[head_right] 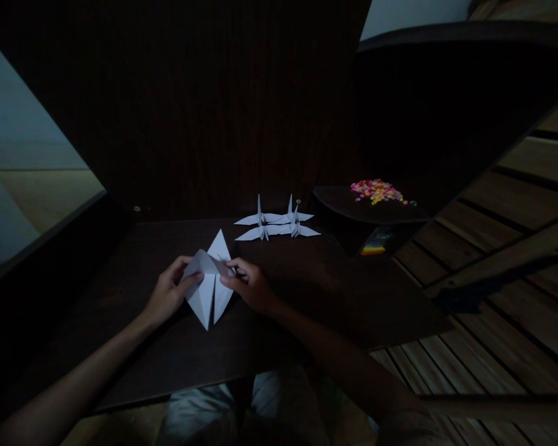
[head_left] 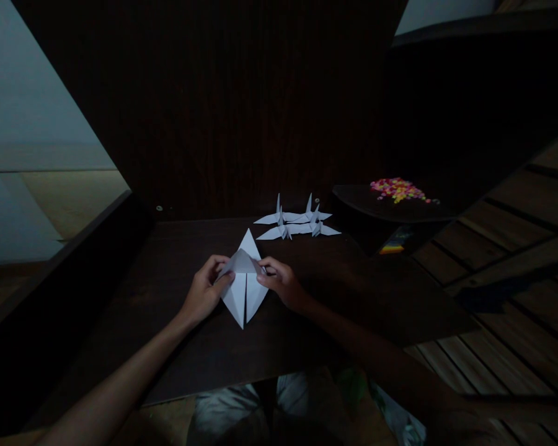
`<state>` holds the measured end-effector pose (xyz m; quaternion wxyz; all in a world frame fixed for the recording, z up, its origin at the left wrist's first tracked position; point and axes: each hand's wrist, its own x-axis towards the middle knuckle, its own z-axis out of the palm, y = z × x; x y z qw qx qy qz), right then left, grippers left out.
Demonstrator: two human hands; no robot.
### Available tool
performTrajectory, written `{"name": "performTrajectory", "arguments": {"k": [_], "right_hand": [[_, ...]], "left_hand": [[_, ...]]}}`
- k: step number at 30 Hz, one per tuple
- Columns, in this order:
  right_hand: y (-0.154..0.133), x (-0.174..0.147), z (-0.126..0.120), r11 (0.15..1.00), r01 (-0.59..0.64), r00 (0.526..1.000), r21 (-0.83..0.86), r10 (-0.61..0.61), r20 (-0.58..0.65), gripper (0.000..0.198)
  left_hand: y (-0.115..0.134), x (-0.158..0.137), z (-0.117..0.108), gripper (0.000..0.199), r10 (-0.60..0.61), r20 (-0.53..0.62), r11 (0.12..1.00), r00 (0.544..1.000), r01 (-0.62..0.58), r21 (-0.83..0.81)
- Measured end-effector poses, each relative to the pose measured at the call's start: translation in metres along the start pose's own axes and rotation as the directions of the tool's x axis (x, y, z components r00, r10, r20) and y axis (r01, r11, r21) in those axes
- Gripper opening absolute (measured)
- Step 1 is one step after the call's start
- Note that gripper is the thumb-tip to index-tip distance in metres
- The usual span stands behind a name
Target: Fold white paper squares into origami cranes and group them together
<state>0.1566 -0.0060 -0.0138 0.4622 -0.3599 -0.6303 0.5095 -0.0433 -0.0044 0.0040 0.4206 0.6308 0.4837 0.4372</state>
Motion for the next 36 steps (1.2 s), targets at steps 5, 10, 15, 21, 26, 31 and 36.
{"name": "performTrajectory", "arguments": {"k": [5,10,15,21,26,31,36], "right_hand": [[-0.0002,0.0014,0.0054,0.997,-0.035,0.998,-0.073,0.031,-0.053,0.022],[0.0042,0.0023,0.0066,0.996,-0.074,0.995,-0.057,0.07,-0.066,0.023],[0.0085,0.0057,0.0064,1.0,-0.026,0.989,-0.01,0.024,-0.146,0.021],[0.0088,0.0085,0.0042,0.993,-0.01,0.977,0.118,0.035,-0.21,0.029],[0.0079,0.0072,0.0043,0.991,0.009,0.982,0.136,0.017,-0.189,0.035],[0.0046,0.0059,0.0055,0.994,-0.019,0.988,0.11,0.035,-0.148,0.038],[0.006,0.0058,0.0057,0.987,-0.084,0.991,0.141,0.097,-0.09,0.048]], "left_hand": [[0.0024,0.0,-0.0001,0.019,0.017,-0.01,0.997,1.0,-0.016,0.07],[0.0044,0.0002,0.0002,0.025,-0.009,0.0,0.996,1.0,0.009,0.091],[0.0048,-0.0007,-0.001,0.032,-0.002,0.086,0.999,0.996,0.005,-0.039],[-0.0007,0.0,-0.0009,0.03,0.006,0.148,0.959,0.989,0.036,-0.282],[-0.0021,0.0011,0.0043,0.038,-0.017,0.178,0.956,0.984,0.068,-0.287],[-0.0037,0.0009,0.0049,0.05,-0.052,0.209,0.948,0.976,0.114,-0.298],[-0.0009,-0.0001,0.0062,0.07,-0.105,0.275,0.917,0.956,0.2,-0.344]]}}
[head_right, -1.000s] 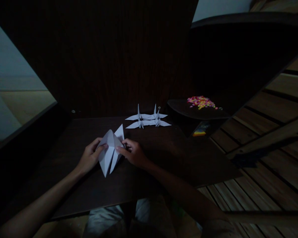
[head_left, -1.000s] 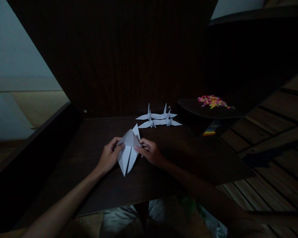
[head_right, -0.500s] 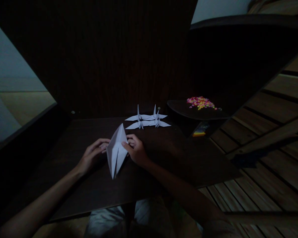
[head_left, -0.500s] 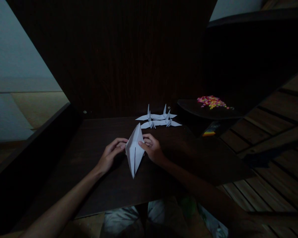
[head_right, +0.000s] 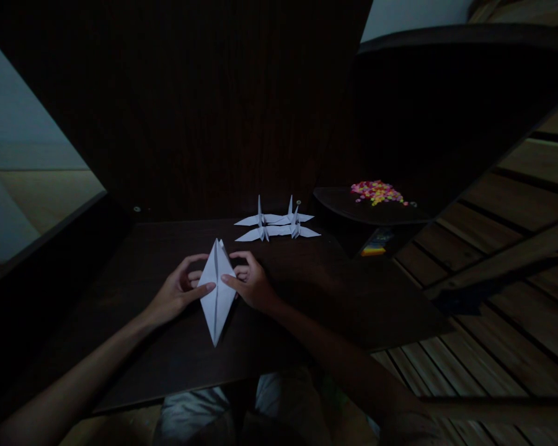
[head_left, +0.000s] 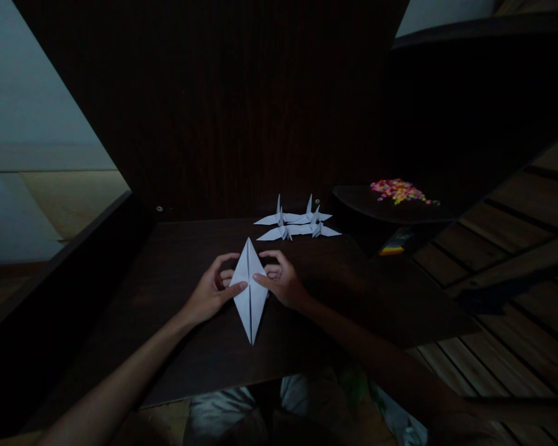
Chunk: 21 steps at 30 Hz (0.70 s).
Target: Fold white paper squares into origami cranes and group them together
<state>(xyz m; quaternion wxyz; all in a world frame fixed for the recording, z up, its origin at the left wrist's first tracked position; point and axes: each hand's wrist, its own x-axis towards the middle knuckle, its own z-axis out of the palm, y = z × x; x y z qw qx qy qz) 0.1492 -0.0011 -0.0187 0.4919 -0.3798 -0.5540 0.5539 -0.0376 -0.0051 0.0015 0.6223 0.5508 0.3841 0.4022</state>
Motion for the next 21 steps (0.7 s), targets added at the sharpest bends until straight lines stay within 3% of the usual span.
{"name": "performTrajectory", "arguments": {"k": [3,9,15,21], "right_hand": [[0.0023,0.0016,-0.0007,0.999,-0.04,0.999,0.015,0.04,0.036,0.05],[-0.0016,0.003,-0.0003,0.979,-0.201,0.972,-0.025,0.202,0.118,0.036],[-0.0023,0.0021,0.0,0.984,-0.164,0.979,-0.064,0.171,0.112,0.03],[-0.0015,0.0032,-0.0045,0.991,-0.115,0.992,-0.065,0.118,0.05,0.036]], "left_hand": [[0.0013,0.0,0.0013,0.079,-0.052,0.042,0.998,0.998,0.053,-0.025],[0.0019,-0.003,-0.0007,0.089,-0.138,0.192,0.99,0.972,0.137,0.018],[0.0014,-0.006,0.0,0.09,-0.142,0.277,0.99,0.95,0.135,0.044],[0.0034,-0.0054,-0.0015,0.084,-0.121,0.232,0.992,0.965,0.107,0.071]]}}
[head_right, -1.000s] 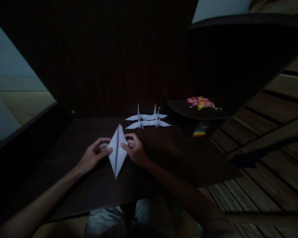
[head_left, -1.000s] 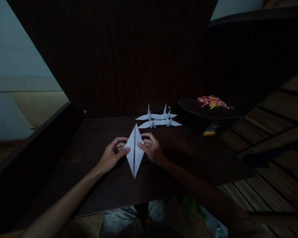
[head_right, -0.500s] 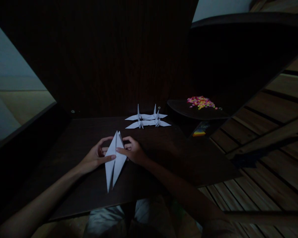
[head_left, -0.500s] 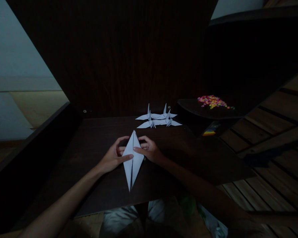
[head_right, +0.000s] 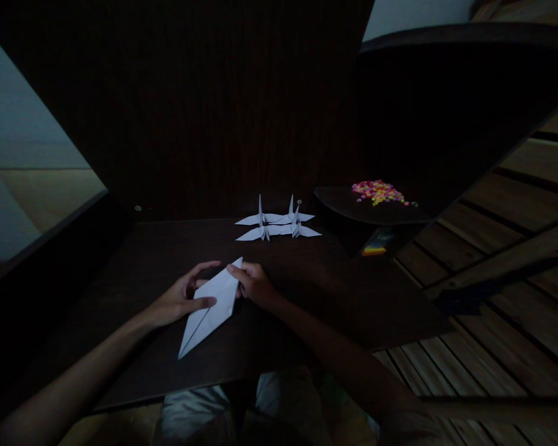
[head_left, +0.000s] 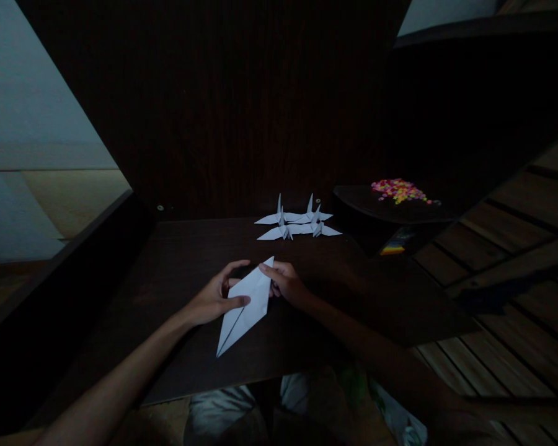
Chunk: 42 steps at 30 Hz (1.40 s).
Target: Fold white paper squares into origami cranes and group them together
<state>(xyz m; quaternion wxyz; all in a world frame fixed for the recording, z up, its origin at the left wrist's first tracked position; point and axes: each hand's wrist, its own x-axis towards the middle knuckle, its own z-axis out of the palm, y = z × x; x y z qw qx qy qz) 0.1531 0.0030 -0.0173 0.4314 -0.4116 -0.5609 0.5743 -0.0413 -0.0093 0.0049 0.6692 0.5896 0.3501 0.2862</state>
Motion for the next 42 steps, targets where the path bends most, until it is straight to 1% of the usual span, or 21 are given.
{"name": "performTrajectory", "arguments": {"k": [4,7,9,11,13,14,16,19,22,24,26,28,30,32,33,35,37,38,39,42], "right_hand": [[-0.002,0.001,-0.003,0.999,0.013,0.998,0.042,-0.01,-0.056,0.039],[-0.006,0.001,-0.007,0.996,0.061,0.988,0.065,-0.051,-0.147,0.042],[-0.009,0.001,-0.009,0.995,0.092,0.975,0.041,-0.081,-0.207,0.041],[-0.012,0.001,-0.013,0.993,0.118,0.96,0.004,-0.113,-0.256,0.037],[-0.013,0.002,-0.016,0.99,0.142,0.944,-0.023,-0.142,-0.297,0.032],[-0.013,0.003,-0.018,0.988,0.152,0.936,-0.035,-0.155,-0.315,0.031],[-0.013,0.004,-0.022,0.982,0.17,0.924,-0.087,-0.189,-0.331,0.028],[-0.011,0.006,-0.027,0.943,0.215,0.916,-0.255,-0.285,-0.283,0.021],[-0.008,0.008,-0.034,0.866,0.225,0.918,-0.446,-0.342,-0.2,0.017],[-0.006,0.009,-0.038,0.808,0.193,0.928,-0.557,-0.335,-0.164,0.016],[-0.006,0.009,-0.043,0.754,0.141,0.945,-0.642,-0.296,-0.14,0.016],[-0.006,0.008,-0.047,0.702,0.088,0.962,-0.707,-0.245,-0.124,0.016],[-0.007,0.008,-0.049,0.641,0.046,0.969,-0.766,-0.216,-0.123,0.016],[-0.008,0.007,-0.05,0.569,0.016,0.966,-0.822,-0.22,-0.134,0.018],[-0.009,0.006,-0.049,0.53,0.008,0.96,-0.848,-0.241,-0.142,0.019],[-0.011,0.004,-0.046,0.451,0.024,0.928,-0.892,-0.341,-0.147,0.019],[-0.011,0.001,-0.04,0.374,0.099,0.866,-0.922,-0.489,-0.105,0.017],[-0.01,0.0,-0.036,0.336,0.158,0.829,-0.929,-0.556,-0.06,0.018],[-0.009,-0.001,-0.032,0.299,0.226,0.805,-0.927,-0.594,0.005,0.019],[-0.005,-0.004,-0.021,0.195,0.441,0.752,-0.876,-0.613,0.242,0.019]], "left_hand": [[0.001,0.001,0.001,0.079,0.018,-0.068,0.999,0.998,-0.015,0.032],[0.003,0.002,0.001,0.084,-0.02,-0.097,0.999,0.995,0.022,0.027],[0.004,0.002,-0.002,0.082,-0.048,-0.126,0.997,0.991,0.055,0.056],[0.007,0.002,-0.007,0.071,-0.059,-0.164,0.989,0.985,0.079,0.122],[0.011,0.001,-0.014,0.05,-0.045,-0.214,0.974,0.976,0.091,0.208],[0.012,0.0,-0.017,0.045,-0.038,-0.243,0.963,0.969,0.1,0.251],[0.014,0.0,-0.024,0.039,0.001,-0.314,0.948,0.949,0.099,0.303],[0.013,0.0,-0.035,0.036,0.022,-0.343,0.93,0.939,0.107,0.353],[0.012,0.0,-0.045,0.035,0.022,-0.302,0.895,0.953,0.115,0.43],[0.012,-0.001,-0.05,0.035,-0.021,-0.233,0.874,0.972,0.131,0.468],[0.014,-0.002,-0.052,0.035,-0.079,-0.162,0.868,0.984,0.148,0.474],[0.015,-0.003,-0.053,0.034,-0.107,-0.158,0.878,0.982,0.168,0.447],[0.015,-0.003,-0.053,0.033,-0.108,-0.18,0.893,0.978,0.175,0.414],[0.015,-0.003,-0.052,0.034,-0.097,-0.191,0.901,0.977,0.168,0.401],[0.014,-0.003,-0.051,0.034,-0.087,-0.194,0.902,0.977,0.16,0.4],[0.012,-0.002,-0.05,0.034,-0.059,-0.207,0.906,0.977,0.139,0.4],[0.01,0.0,-0.049,0.033,-0.022,-0.225,0.913,0.974,0.111,0.393],[0.008,0.0,-0.048,0.032,-0.008,-0.234,0.916,0.972,0.101,0.388],[0.007,0.001,-0.047,0.032,-0.001,-0.243,0.917,0.97,0.098,0.386],[0.005,0.003,-0.043,0.031,-0.005,-0.258,0.918,0.966,0.107,0.383]]}}
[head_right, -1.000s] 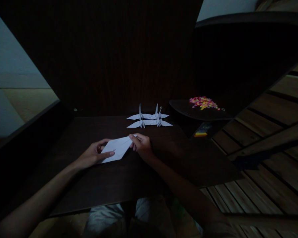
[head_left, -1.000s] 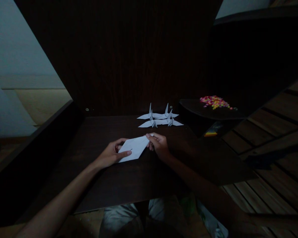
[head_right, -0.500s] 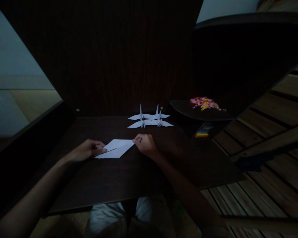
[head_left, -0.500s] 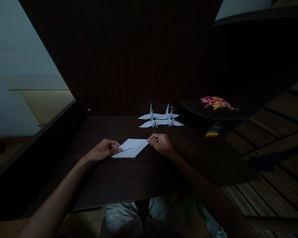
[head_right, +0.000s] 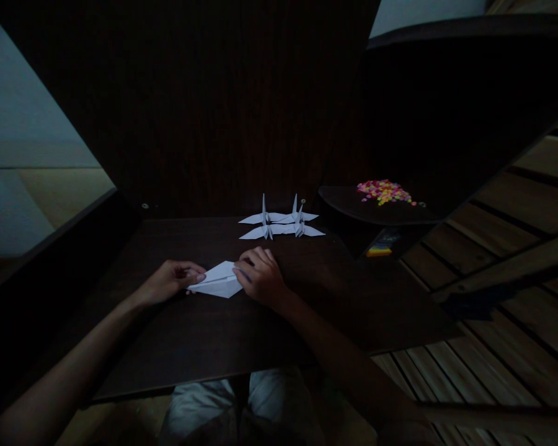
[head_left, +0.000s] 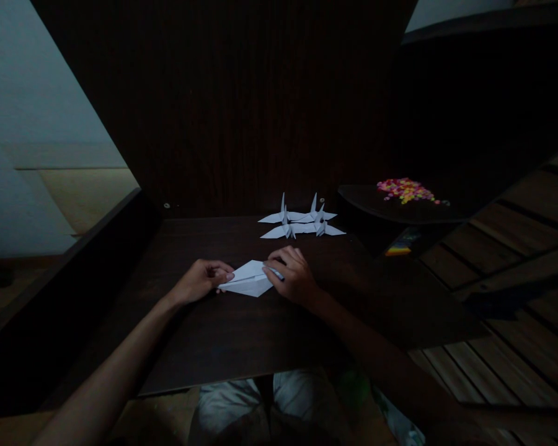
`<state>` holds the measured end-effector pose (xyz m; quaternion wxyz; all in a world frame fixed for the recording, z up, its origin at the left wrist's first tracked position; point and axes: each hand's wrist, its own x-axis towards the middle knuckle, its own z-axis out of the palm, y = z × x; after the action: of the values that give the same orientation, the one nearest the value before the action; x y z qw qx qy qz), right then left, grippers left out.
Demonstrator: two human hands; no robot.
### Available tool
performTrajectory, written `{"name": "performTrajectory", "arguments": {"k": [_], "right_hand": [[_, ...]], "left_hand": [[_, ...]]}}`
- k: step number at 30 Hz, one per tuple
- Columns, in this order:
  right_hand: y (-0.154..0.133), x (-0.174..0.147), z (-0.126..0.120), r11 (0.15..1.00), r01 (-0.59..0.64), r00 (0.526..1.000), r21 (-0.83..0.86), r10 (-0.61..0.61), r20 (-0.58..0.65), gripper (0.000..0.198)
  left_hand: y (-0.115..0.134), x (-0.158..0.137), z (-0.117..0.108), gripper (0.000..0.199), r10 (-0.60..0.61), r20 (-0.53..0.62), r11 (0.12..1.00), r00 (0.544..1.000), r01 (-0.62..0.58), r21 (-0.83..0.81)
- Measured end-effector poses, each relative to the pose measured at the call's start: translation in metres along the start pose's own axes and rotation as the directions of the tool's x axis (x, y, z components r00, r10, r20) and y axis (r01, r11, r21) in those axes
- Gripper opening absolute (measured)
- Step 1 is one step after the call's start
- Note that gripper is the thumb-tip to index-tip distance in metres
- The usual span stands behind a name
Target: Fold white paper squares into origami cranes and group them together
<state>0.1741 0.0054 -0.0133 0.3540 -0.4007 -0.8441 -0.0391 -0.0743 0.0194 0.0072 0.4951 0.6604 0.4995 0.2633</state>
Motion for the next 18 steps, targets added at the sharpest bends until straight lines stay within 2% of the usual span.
{"name": "performTrajectory", "arguments": {"k": [2,5,10,13,18], "right_hand": [[-0.005,-0.001,0.005,0.993,0.111,0.993,0.045,-0.113,0.044,0.019],[-0.008,-0.002,0.01,0.984,0.161,0.981,0.079,-0.168,0.099,0.019],[-0.004,-0.004,0.015,0.988,0.137,0.975,0.065,-0.146,0.168,0.018],[-0.001,-0.006,0.018,0.99,0.123,0.973,0.061,-0.133,0.186,0.016],[-0.002,-0.006,0.019,0.997,0.068,0.979,0.023,-0.071,0.192,0.017]], "left_hand": [[0.0,0.0,0.002,0.031,-0.006,0.005,1.0,1.0,0.006,-0.007],[-0.001,0.001,0.003,0.032,-0.013,0.01,0.999,1.0,0.014,-0.035],[-0.001,0.002,0.002,0.038,-0.055,0.057,0.993,0.997,0.061,-0.102],[0.002,0.002,0.002,0.044,-0.103,0.048,0.983,0.994,0.109,-0.151],[0.005,-0.001,-0.004,0.036,-0.106,0.071,0.982,0.992,0.115,-0.149]]}}
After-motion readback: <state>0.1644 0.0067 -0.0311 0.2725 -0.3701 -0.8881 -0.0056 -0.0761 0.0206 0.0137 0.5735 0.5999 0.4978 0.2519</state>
